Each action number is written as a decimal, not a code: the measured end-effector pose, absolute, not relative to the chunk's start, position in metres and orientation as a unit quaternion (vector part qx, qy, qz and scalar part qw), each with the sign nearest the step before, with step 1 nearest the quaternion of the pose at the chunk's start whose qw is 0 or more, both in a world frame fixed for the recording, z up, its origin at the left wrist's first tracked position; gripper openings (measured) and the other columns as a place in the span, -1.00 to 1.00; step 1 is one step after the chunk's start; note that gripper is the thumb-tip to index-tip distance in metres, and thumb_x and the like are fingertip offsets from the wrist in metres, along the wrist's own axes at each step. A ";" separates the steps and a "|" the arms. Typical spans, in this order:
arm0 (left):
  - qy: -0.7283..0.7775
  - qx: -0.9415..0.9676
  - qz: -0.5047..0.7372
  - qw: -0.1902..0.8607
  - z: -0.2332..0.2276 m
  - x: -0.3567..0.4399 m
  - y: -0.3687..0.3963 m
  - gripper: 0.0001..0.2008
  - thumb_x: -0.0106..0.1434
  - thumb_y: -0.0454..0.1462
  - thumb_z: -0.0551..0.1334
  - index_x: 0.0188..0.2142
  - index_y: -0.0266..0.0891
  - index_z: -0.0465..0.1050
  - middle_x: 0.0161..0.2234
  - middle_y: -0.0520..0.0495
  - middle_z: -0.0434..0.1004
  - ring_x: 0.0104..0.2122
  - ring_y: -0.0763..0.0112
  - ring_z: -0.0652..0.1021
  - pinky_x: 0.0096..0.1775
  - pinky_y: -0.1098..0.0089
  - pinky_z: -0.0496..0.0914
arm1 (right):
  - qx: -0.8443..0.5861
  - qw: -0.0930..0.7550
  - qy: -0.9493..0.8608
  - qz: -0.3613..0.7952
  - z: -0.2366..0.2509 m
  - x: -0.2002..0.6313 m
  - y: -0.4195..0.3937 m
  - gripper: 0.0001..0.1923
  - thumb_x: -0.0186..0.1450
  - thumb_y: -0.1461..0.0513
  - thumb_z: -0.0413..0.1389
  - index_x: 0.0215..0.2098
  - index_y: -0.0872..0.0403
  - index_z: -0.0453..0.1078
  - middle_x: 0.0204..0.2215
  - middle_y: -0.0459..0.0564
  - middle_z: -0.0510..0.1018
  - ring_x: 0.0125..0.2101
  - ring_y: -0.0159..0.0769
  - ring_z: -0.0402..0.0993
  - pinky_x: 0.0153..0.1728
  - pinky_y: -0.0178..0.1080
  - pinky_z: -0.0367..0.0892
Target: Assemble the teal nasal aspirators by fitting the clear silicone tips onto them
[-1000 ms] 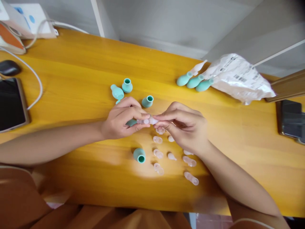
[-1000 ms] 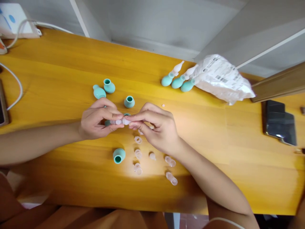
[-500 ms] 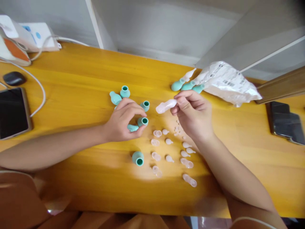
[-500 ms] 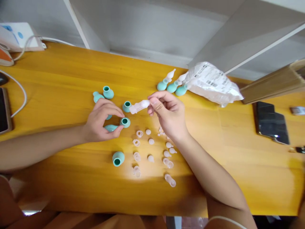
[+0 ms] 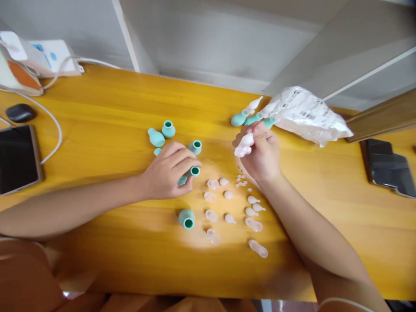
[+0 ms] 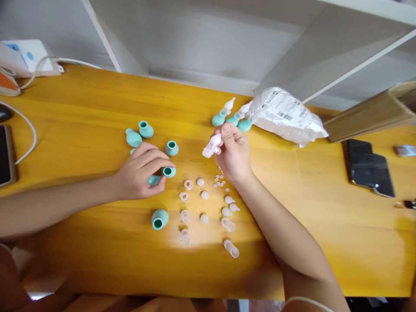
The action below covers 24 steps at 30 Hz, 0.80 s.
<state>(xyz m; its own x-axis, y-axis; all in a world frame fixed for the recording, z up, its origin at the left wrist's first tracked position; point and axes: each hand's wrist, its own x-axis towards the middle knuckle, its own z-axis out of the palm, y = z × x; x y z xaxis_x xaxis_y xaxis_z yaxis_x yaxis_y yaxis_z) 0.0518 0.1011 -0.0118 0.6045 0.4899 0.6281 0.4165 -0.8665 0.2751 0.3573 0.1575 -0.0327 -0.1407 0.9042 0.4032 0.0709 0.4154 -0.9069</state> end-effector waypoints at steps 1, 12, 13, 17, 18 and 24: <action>0.249 0.896 0.365 0.047 -0.012 0.052 0.101 -0.71 0.35 -0.34 0.34 0.05 -0.14 0.53 -0.08 -0.15 0.71 -0.09 0.05 0.60 -0.01 0.07 0.54 | -0.377 0.539 -0.640 0.397 -0.032 0.358 0.156 -0.61 0.67 -0.17 0.09 -0.20 -0.16 0.36 -0.51 -0.22 0.21 -0.65 -0.33 0.10 -0.61 -0.22 0.12; 0.217 0.909 0.350 0.055 -0.012 0.054 0.099 -0.76 0.34 -0.34 0.36 -0.01 -0.14 0.53 -0.07 -0.15 0.74 -0.07 0.07 0.61 0.00 0.06 0.57 | -0.376 0.506 -0.654 0.418 -0.027 0.355 0.151 -0.53 0.70 -0.22 -0.01 -0.23 -0.14 0.26 -0.56 -0.26 0.12 -0.69 -0.37 0.04 -0.65 -0.20 0.04; 0.216 0.910 0.350 0.058 -0.013 0.054 0.099 -0.76 0.34 -0.34 0.36 -0.01 -0.13 0.53 -0.06 -0.15 0.75 -0.07 0.07 0.62 0.01 0.07 0.58 | -0.381 0.499 -0.660 0.412 -0.027 0.356 0.151 -0.54 0.71 -0.21 -0.04 -0.21 -0.14 0.26 -0.56 -0.26 0.13 -0.69 -0.38 0.03 -0.64 -0.19 0.05; 0.208 0.903 0.367 0.082 -0.013 0.055 0.099 -0.73 0.37 -0.35 0.37 0.04 -0.11 0.50 -0.03 -0.10 0.81 0.00 0.08 0.69 0.02 0.10 0.61 | -0.372 0.507 -0.651 0.426 -0.025 0.353 0.146 -0.57 0.69 -0.18 0.06 -0.21 -0.13 0.30 -0.57 -0.26 0.24 -0.71 -0.40 0.08 -0.65 -0.21 0.07; 0.203 0.900 0.376 0.088 -0.014 0.055 0.100 -0.73 0.39 -0.34 0.38 0.05 -0.10 0.49 -0.04 -0.08 0.82 0.01 0.09 0.72 0.02 0.11 0.61 | -0.365 0.512 -0.644 0.436 -0.025 0.351 0.144 -0.56 0.67 -0.19 0.10 -0.22 -0.12 0.31 -0.58 -0.26 0.29 -0.72 -0.40 0.10 -0.65 -0.22 0.09; 0.182 0.882 0.413 0.135 -0.019 0.053 0.102 -0.77 0.48 -0.22 0.44 0.03 -0.13 0.46 -0.12 -0.13 0.77 0.00 0.09 0.81 -0.01 0.15 0.69 | -0.317 0.503 -0.670 0.446 -0.022 0.346 0.141 -0.56 0.63 -0.19 0.20 -0.22 -0.08 0.44 -0.55 -0.26 0.53 -0.74 -0.46 0.29 -0.60 -0.28 0.30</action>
